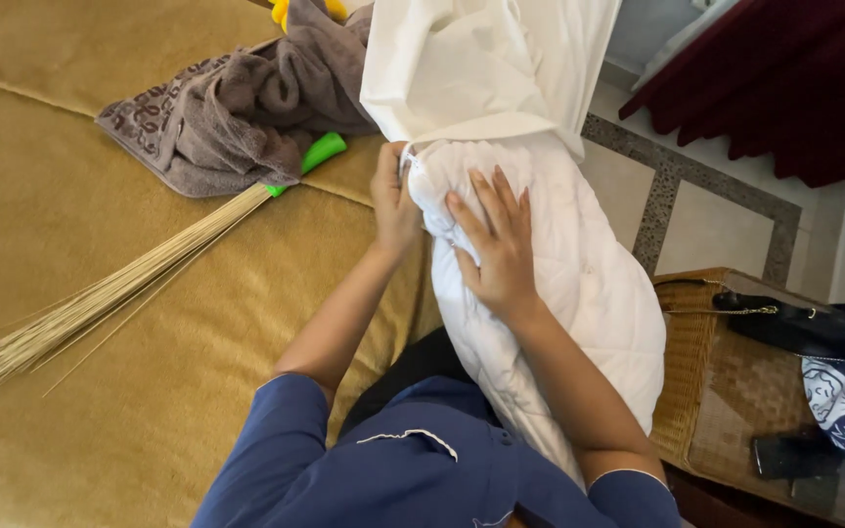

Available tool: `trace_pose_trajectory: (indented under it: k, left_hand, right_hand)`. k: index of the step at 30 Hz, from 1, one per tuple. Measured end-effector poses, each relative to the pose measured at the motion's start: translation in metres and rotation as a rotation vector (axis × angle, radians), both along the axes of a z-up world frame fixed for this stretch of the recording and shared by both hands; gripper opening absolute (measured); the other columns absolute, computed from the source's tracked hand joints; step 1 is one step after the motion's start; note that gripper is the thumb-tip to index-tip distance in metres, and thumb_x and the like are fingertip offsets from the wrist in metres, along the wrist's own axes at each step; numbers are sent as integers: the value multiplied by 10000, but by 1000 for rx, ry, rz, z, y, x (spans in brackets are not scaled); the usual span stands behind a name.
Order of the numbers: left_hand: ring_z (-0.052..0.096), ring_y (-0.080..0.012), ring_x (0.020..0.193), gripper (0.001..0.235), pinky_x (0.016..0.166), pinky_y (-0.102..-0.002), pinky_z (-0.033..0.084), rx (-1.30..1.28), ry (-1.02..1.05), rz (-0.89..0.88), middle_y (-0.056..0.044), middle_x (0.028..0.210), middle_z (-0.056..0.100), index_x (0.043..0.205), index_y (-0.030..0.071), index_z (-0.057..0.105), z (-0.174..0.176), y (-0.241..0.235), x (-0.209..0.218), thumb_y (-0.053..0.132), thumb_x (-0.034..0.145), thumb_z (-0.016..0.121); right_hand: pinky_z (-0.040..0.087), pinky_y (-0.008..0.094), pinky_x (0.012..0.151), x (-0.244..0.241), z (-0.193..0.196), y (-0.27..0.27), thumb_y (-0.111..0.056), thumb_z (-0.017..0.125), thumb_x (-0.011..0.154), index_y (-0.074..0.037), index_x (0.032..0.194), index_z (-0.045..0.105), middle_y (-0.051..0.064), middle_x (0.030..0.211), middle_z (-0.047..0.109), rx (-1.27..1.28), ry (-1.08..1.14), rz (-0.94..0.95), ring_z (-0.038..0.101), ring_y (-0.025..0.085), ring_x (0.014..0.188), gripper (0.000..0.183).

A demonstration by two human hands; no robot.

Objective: The person beats a white pillow with a rattan beater, then sets the beater aside and slides the pillow into a white pillowcase on the bed. They work the fabric over the pillow, adjust the corners, and place the covered pillow on the bed.

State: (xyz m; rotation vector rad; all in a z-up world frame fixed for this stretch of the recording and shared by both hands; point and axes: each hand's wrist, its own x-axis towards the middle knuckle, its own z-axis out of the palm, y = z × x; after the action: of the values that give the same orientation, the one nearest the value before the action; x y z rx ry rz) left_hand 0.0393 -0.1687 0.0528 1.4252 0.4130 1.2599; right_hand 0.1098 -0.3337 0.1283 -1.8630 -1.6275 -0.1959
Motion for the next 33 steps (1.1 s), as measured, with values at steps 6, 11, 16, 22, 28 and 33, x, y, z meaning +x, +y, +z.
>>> trace_pose_trajectory:
  k: [6,11,16,22,28,33]
  left_hand:
    - [548,-198,814,102,749,-301,448,223,138,203,-100,876,553,1062,-14,619,27,2,-15,-73,993,571]
    - [545,-237,739,137,671,-328,431,395,152,149,-126,836,521,1052,-18,625,53,-8,-23,-103,947,603]
    - [599,-273,718,158,640,-368,472,561,163,31,-134,831,544,1054,-10,618,49,-37,-29,-88,917,634]
    - [617,-274,675,149,607,-387,501,700,276,-116,-116,789,571,1002,1,649,0,-59,-55,-54,880,713]
    - [709,-245,802,206,712,-346,578,613,409,64,-104,931,706,1044,46,677,-74,-28,-112,-48,864,711]
    - [617,-171,806,254,747,-320,539,-138,522,147,-101,896,648,1029,16,609,-169,-30,-148,2,847,785]
  right_hand:
    - [294,606,1208,-5,2,13,-46,708,851,-53,1418,608,167,1609,423,-64,-54,-3,368,381,1520,575]
    - [303,584,1202,8,-15,28,-91,691,888,2,1315,614,199,1592,444,-170,-142,-46,394,373,1502,444]
    - [330,579,1200,30,-46,44,-132,664,879,-15,1282,655,203,1416,563,-198,-204,-73,486,388,1397,420]
    - [360,545,1112,23,-70,43,-237,727,829,8,1263,657,265,1335,587,-188,71,-1,487,457,1287,503]
    - [337,532,1123,15,-67,43,-253,801,752,-8,1221,683,281,1334,571,-337,107,202,450,463,1299,543]
    - [427,394,1167,89,-78,-6,-55,700,916,-57,1375,636,142,1508,542,-261,684,219,460,267,1456,464]
